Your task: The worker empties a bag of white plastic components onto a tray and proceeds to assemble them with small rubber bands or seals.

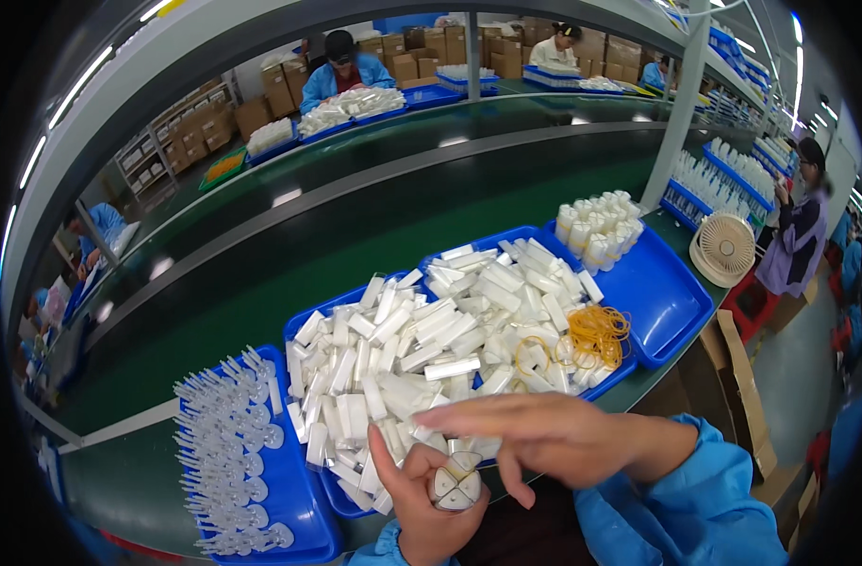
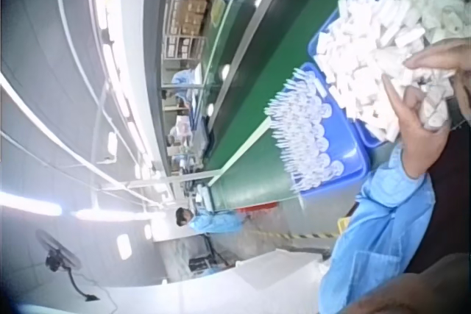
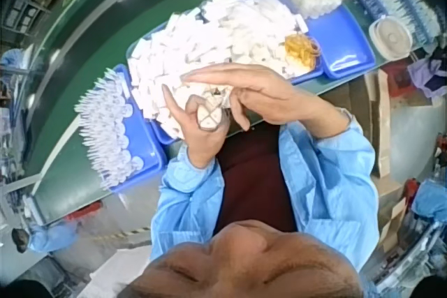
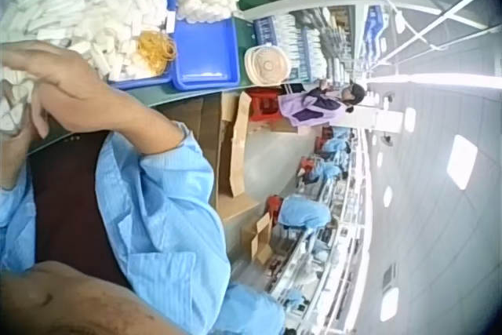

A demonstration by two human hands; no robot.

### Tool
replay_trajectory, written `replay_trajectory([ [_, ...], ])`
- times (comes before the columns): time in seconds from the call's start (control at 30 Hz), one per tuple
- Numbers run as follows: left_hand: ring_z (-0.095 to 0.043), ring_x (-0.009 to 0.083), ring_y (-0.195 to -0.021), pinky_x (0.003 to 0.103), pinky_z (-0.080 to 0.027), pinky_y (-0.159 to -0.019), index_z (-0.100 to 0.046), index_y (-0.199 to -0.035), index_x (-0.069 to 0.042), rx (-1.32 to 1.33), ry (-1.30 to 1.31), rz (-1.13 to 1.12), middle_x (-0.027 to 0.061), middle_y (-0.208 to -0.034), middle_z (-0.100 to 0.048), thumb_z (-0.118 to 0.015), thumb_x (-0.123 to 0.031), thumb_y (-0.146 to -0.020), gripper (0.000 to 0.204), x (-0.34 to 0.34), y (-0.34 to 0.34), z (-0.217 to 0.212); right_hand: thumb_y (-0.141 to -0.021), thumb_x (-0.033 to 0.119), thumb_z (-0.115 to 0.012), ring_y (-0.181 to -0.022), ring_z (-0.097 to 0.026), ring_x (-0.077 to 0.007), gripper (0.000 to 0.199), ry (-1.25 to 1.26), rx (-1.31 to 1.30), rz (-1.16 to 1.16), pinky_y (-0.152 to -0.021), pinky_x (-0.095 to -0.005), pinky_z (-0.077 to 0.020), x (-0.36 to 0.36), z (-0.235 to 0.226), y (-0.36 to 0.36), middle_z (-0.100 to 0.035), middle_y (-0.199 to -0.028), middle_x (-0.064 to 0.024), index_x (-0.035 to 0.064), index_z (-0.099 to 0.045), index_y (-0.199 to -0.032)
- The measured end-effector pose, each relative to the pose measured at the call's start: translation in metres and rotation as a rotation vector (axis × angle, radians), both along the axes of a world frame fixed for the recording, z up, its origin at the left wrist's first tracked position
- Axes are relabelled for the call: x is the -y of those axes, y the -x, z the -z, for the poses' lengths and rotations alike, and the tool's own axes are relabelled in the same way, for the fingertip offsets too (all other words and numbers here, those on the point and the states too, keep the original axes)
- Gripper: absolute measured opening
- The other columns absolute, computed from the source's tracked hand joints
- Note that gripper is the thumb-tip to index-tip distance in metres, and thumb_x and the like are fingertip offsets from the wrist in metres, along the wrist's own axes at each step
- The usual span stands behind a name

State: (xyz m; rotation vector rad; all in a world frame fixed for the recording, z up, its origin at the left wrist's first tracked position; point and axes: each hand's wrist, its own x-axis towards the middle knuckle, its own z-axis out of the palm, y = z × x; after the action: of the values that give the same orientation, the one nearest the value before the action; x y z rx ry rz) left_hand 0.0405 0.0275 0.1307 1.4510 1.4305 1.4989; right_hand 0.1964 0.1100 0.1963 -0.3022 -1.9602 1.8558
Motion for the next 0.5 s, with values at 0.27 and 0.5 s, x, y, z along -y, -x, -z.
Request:
replay_trajectory([
  [0.27, -0.052, 0.0153, -0.076, 0.024, -0.042, -0.067, 0.008, -0.139, -0.001, 0.031, -0.006, 0.053, 0.0094, -0.084, -0.052, -0.061, 0.010, -0.068, 0.099, -0.002, 0.000, -0.002, -0.070, -0.008, -0.037, -0.056, -0.058, -0.0152, 0.066, -0.004, 0.350, 0.096, -0.043, -0.0231, -0.0417, -0.021, -0.039, 0.009, -0.037, -0.136, -0.0141, 0.0020, -0.032, -0.135],
  [0.5, -0.047, 0.0101, -0.061, 0.018, -0.040, -0.056, 0.010, -0.141, -0.010, 0.042, 0.001, 0.098, 0.0018, -0.075, -0.050, -0.061, 0.006, -0.072, 0.101, -0.018, -0.009, 0.014, -0.081, 0.009, -0.051, -0.075, -0.056, -0.0268, 0.036, -1.055, -0.005, -0.121, -0.055, -0.0315, -0.0434, 0.048, -0.001, 0.021, -0.056, -0.101, -0.0164, -0.0058, -0.049, -0.114],
])
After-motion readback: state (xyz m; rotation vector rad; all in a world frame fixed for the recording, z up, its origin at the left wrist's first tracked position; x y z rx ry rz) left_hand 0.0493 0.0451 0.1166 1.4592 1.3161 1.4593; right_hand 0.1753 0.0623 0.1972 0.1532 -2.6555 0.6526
